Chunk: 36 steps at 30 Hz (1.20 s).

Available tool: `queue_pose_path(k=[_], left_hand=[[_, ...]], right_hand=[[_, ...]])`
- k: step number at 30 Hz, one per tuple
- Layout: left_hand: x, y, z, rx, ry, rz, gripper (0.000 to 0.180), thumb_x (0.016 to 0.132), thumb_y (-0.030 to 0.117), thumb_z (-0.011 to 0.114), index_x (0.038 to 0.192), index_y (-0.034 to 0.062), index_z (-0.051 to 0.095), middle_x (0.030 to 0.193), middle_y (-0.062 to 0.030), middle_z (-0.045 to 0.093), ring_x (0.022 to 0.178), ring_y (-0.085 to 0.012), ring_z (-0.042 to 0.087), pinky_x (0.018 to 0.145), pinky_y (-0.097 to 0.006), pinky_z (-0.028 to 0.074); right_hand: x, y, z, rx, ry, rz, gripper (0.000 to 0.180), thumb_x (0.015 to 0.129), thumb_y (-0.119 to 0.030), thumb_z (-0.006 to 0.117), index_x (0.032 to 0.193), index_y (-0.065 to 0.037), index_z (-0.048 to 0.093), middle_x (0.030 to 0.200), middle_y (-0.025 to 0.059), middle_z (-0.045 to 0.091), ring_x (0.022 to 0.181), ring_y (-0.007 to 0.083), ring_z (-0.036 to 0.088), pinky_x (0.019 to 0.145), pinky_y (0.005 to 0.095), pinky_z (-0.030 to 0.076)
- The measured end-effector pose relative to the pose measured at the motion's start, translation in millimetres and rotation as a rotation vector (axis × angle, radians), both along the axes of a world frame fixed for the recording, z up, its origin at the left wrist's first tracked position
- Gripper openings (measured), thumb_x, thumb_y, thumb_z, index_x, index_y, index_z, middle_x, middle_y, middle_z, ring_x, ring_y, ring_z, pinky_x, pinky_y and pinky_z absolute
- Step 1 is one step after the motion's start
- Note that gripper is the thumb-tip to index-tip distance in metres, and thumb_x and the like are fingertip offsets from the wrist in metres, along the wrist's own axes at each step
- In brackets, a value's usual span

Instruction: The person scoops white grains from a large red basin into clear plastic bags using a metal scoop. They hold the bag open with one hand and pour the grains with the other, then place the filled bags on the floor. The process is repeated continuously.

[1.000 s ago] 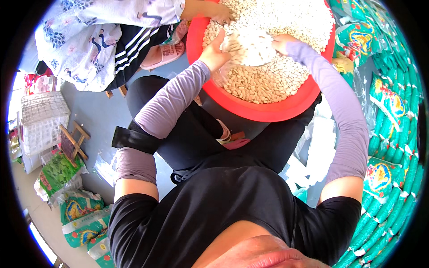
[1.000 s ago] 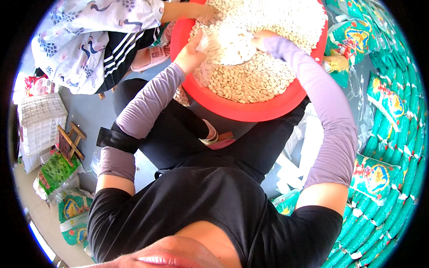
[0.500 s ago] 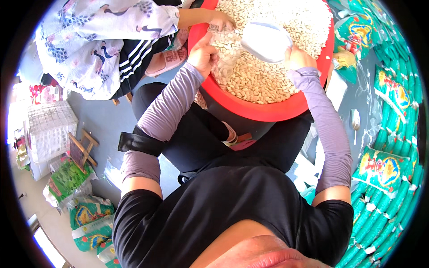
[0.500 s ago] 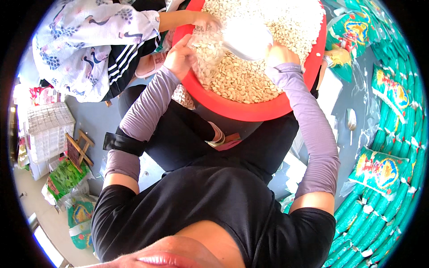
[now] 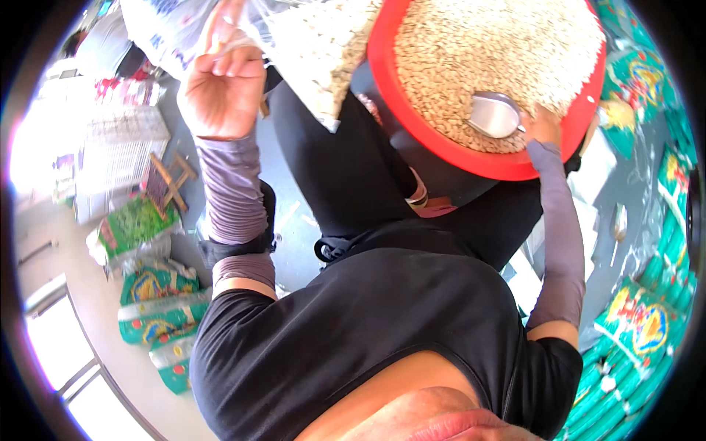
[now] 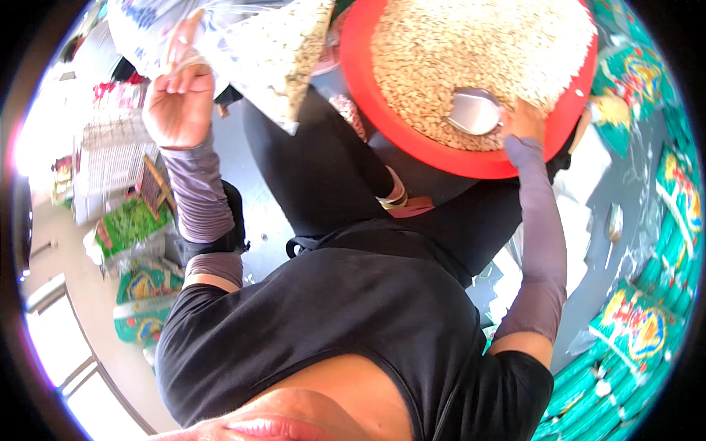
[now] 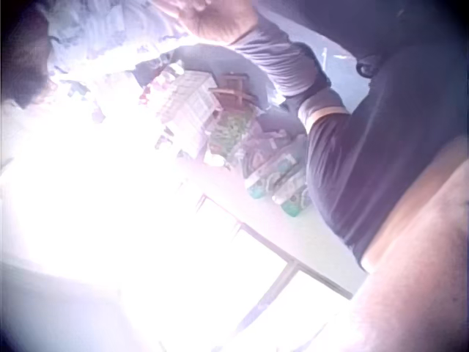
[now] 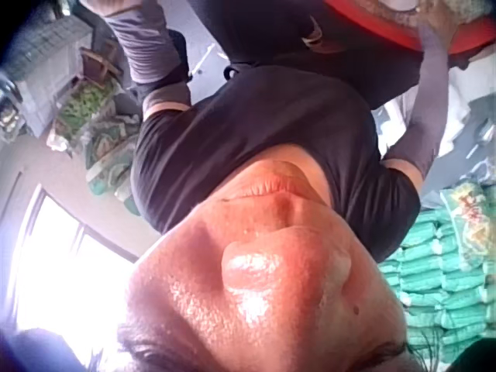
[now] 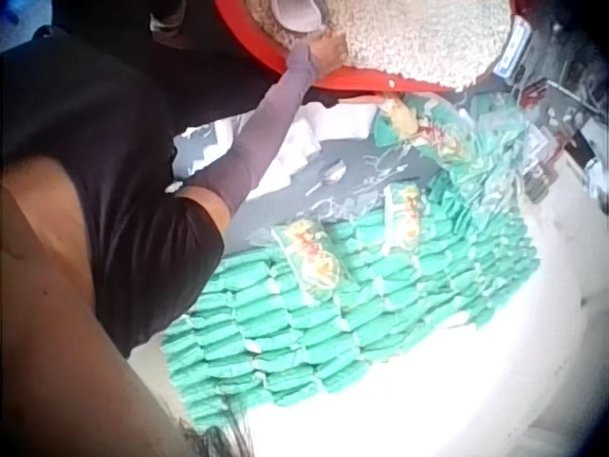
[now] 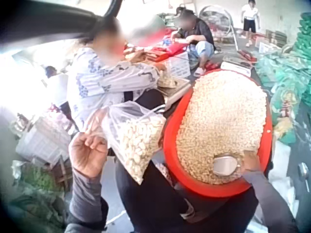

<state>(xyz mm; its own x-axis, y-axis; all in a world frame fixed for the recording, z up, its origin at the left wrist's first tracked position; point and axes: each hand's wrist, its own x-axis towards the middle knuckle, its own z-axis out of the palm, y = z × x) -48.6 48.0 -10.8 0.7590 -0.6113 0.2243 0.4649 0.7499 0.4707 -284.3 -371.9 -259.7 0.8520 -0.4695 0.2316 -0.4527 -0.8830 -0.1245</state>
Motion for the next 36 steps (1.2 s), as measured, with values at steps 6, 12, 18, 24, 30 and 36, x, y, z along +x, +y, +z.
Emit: queue_pose_path(k=[6, 12, 18, 24, 30, 36], left_hand=[[-11.7, 90.4, 9.2, 0.123, -0.126, 0.258, 0.064, 0.073, -0.005, 0.045, 0.134, -0.0033, 0.026, 0.127, -0.0185, 0.043, 0.059, -0.0095, 0.037, 0.058, -0.023, 0.035], [27.9, 139.5, -90.8, 0.442, 0.084, 0.472, 0.048, 0.077, -0.003, 0.042, 0.126, -0.0006, 0.041, 0.131, -0.0164, 0.04, 0.057, -0.0103, 0.035, 0.055, -0.023, 0.034], [26.2, 162.2, -323.0, 1.004, 0.353, 0.423, 0.041, 0.09, 0.012, 0.045, 0.128, 0.0011, 0.042, 0.123, -0.0137, 0.053, 0.064, -0.0128, 0.055, 0.058, -0.024, 0.046], [18.3, 188.6, -379.7, 1.254, 0.397, 0.209, 0.036, 0.089, 0.014, 0.046, 0.122, -0.0008, 0.049, 0.113, -0.0136, 0.059, 0.079, -0.0184, 0.061, 0.066, -0.026, 0.05], [109.8, 187.5, -285.0, 1.636, -0.644, 0.115, 0.036, 0.088, 0.013, 0.046, 0.121, -0.0001, 0.05, 0.109, -0.0145, 0.06, 0.077, -0.0157, 0.06, 0.064, -0.024, 0.049], [5.6, -14.8, -81.4, 1.331, -0.875, 0.68, 0.04, 0.081, 0.001, 0.041, 0.12, 0.0009, 0.051, 0.112, -0.009, 0.06, 0.055, -0.0044, 0.041, 0.051, -0.018, 0.036]], right_hand=[[-62.0, -57.1, -17.2, 0.118, -0.262, -0.139, 0.037, 0.084, -0.024, 0.057, 0.107, 0.005, 0.055, 0.104, 0.0231, 0.059, 0.097, 0.036, 0.056, 0.087, 0.0401, 0.043], [-178.7, -100.1, -92.5, 0.337, -0.144, -0.625, 0.042, 0.082, -0.027, 0.052, 0.111, 0.003, 0.054, 0.106, 0.0191, 0.06, 0.1, 0.0318, 0.057, 0.089, 0.0356, 0.043], [-333.8, -118.0, -224.9, 0.668, 0.067, -0.887, 0.042, 0.082, -0.03, 0.053, 0.111, -0.001, 0.053, 0.101, 0.0165, 0.059, 0.099, 0.0291, 0.055, 0.087, 0.0356, 0.043], [-325.5, 12.3, -280.8, 0.536, 0.384, -0.911, 0.094, 0.062, -0.044, 0.071, 0.139, -0.015, 0.024, 0.139, 0.0182, 0.031, 0.128, 0.036, 0.029, 0.104, 0.0426, 0.028], [-276.0, 52.1, -249.1, 0.731, 0.182, -1.098, 0.027, 0.082, -0.034, 0.054, 0.1, -0.015, 0.059, 0.101, 0.0166, 0.058, 0.094, 0.0359, 0.055, 0.082, 0.044, 0.043], [-295.6, 49.5, -181.6, 0.667, -0.574, -1.26, 0.027, 0.083, -0.03, 0.059, 0.087, -0.003, 0.059, 0.075, 0.0122, 0.059, 0.071, 0.0233, 0.057, 0.065, 0.0346, 0.042]])
